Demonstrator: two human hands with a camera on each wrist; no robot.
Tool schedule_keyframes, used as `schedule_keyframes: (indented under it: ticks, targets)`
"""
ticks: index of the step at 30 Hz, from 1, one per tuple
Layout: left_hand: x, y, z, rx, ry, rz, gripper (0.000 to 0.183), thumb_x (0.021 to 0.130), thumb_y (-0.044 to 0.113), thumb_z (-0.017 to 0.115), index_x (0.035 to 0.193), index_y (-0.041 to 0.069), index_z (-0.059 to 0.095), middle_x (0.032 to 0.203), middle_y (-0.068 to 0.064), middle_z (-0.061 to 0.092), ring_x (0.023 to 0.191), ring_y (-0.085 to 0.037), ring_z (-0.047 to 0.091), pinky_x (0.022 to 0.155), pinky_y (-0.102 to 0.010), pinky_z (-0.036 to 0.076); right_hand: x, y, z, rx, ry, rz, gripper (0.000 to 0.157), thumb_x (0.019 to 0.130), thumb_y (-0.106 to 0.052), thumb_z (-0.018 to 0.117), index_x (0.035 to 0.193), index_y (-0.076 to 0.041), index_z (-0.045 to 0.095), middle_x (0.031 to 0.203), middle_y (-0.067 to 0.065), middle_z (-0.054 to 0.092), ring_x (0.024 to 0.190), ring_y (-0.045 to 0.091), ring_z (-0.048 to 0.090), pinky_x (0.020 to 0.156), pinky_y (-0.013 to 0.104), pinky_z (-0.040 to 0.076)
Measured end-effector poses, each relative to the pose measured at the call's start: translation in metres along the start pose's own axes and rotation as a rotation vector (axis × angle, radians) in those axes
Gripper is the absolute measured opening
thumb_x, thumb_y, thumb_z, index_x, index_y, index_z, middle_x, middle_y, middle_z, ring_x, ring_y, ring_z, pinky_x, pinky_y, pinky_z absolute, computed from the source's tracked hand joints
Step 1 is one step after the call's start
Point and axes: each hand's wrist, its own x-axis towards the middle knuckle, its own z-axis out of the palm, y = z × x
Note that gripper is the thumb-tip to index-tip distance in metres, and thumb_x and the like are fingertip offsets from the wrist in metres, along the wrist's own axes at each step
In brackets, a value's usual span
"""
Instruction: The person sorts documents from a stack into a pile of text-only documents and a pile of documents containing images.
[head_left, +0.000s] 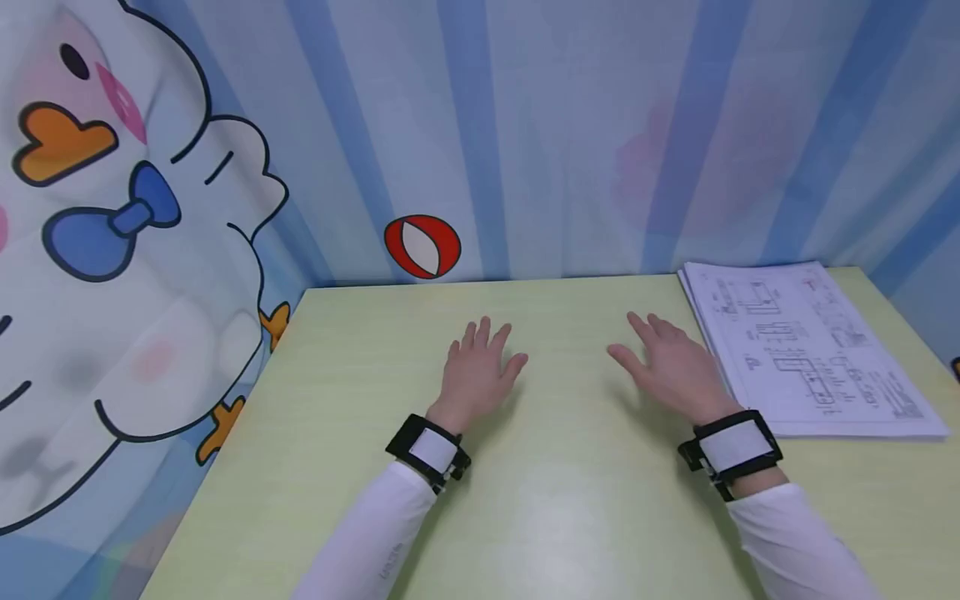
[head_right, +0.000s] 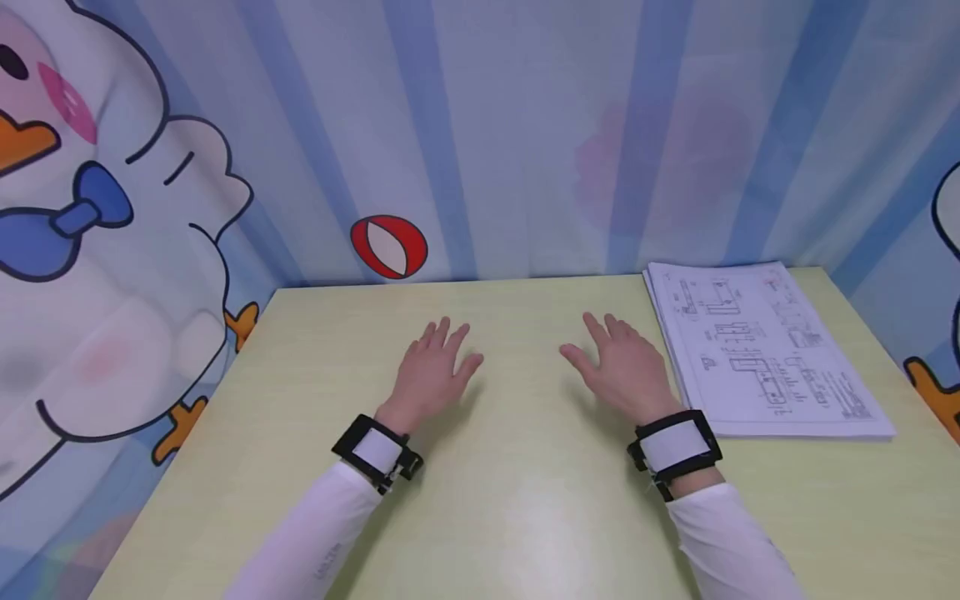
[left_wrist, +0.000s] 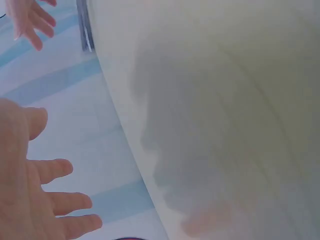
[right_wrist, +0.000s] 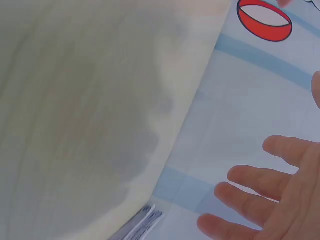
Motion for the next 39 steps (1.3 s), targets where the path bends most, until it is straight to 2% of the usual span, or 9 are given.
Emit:
schedule_keyframes:
  ticks: [5,9,14,18,25,28,31,34,39]
  targets:
    - [0.006,0.016,-0.001,-0.184,0.043,0.025,0.055,0.095,0.049,0.033,0.138,0.014,0.038,0.144,-0.016,0.034,0.129,-0.029,0.031,0.100,-0.047,0.035,-0.006,0.009,-0.010,0.076,-0.009,0.052,0.078,0.090,-0.065,0.027,0.144,-0.011,0.022,0.142,0.026,0.032,0.127,0.042,0.029,0.096,0.060,0.030]
    - [0.013,0.032,-0.002,-0.334,0.060,0.032,0.051,0.095,0.046,0.038,0.135,0.014,0.043,0.139,-0.010,0.043,0.124,-0.023,0.040,0.097,-0.042,0.039,-0.010,0.016,-0.019,0.131,0.030,0.056,0.074,0.091,-0.062,0.032,0.144,-0.011,0.023,0.141,0.024,0.034,0.126,0.041,0.030,0.096,0.058,0.031]
    - [0.021,0.055,0.004,-0.543,0.026,0.071,0.044,0.095,0.041,0.043,0.133,0.017,0.046,0.133,-0.001,0.050,0.115,-0.017,0.048,0.092,-0.034,0.042,-0.016,0.030,-0.035,0.229,0.121,0.053,0.067,0.092,-0.053,0.041,0.143,-0.011,0.028,0.139,0.025,0.038,0.122,0.042,0.035,0.092,0.058,0.033]
    - [0.022,0.076,0.012,-0.656,-0.029,0.113,0.042,0.095,0.041,0.044,0.132,0.021,0.046,0.132,0.000,0.051,0.110,-0.014,0.051,0.089,-0.029,0.044,-0.024,0.050,-0.047,0.289,0.199,0.096,0.062,0.093,-0.047,0.044,0.141,-0.009,0.031,0.134,0.028,0.041,0.117,0.044,0.039,0.086,0.060,0.035]
    - [0.023,0.108,0.033,-0.776,-0.123,0.158,0.042,0.094,0.041,0.046,0.131,0.020,0.047,0.128,-0.002,0.054,0.099,-0.004,0.054,0.082,-0.022,0.045,-0.042,0.091,-0.061,0.334,0.194,0.320,0.062,0.095,-0.052,0.027,0.145,-0.016,0.019,0.138,0.032,0.033,0.115,0.052,0.036,0.085,0.066,0.032]
    - [0.025,0.120,0.041,-0.810,-0.135,0.160,0.040,0.094,0.039,0.047,0.129,0.020,0.049,0.124,-0.002,0.056,0.095,-0.002,0.055,0.079,-0.019,0.044,-0.049,0.108,-0.067,0.354,0.179,0.423,0.063,0.095,-0.054,0.021,0.146,-0.019,0.013,0.141,0.033,0.026,0.115,0.055,0.033,0.084,0.067,0.030]
    - [0.026,0.132,0.046,-0.859,-0.156,0.150,0.038,0.093,0.037,0.049,0.127,0.020,0.051,0.119,0.002,0.059,0.093,-0.001,0.055,0.077,-0.017,0.044,-0.054,0.122,-0.071,0.356,0.164,0.545,0.067,0.094,-0.057,0.015,0.146,-0.016,0.007,0.144,0.032,0.017,0.121,0.054,0.026,0.089,0.068,0.025]
    - [0.025,0.144,0.049,-0.917,-0.177,0.126,0.035,0.092,0.035,0.052,0.125,0.021,0.053,0.115,0.006,0.059,0.093,-0.002,0.056,0.076,-0.017,0.044,-0.058,0.135,-0.073,0.358,0.165,0.633,0.070,0.093,-0.059,0.010,0.146,-0.014,0.004,0.144,0.033,0.016,0.119,0.052,0.028,0.089,0.068,0.025]
    - [0.025,0.161,0.056,-0.989,-0.200,0.069,0.034,0.091,0.033,0.054,0.123,0.023,0.054,0.112,0.009,0.059,0.093,-0.002,0.055,0.075,-0.018,0.045,-0.060,0.152,-0.074,0.346,0.178,0.697,0.069,0.093,-0.058,0.006,0.146,-0.014,0.004,0.142,0.034,0.020,0.113,0.051,0.032,0.087,0.067,0.028]
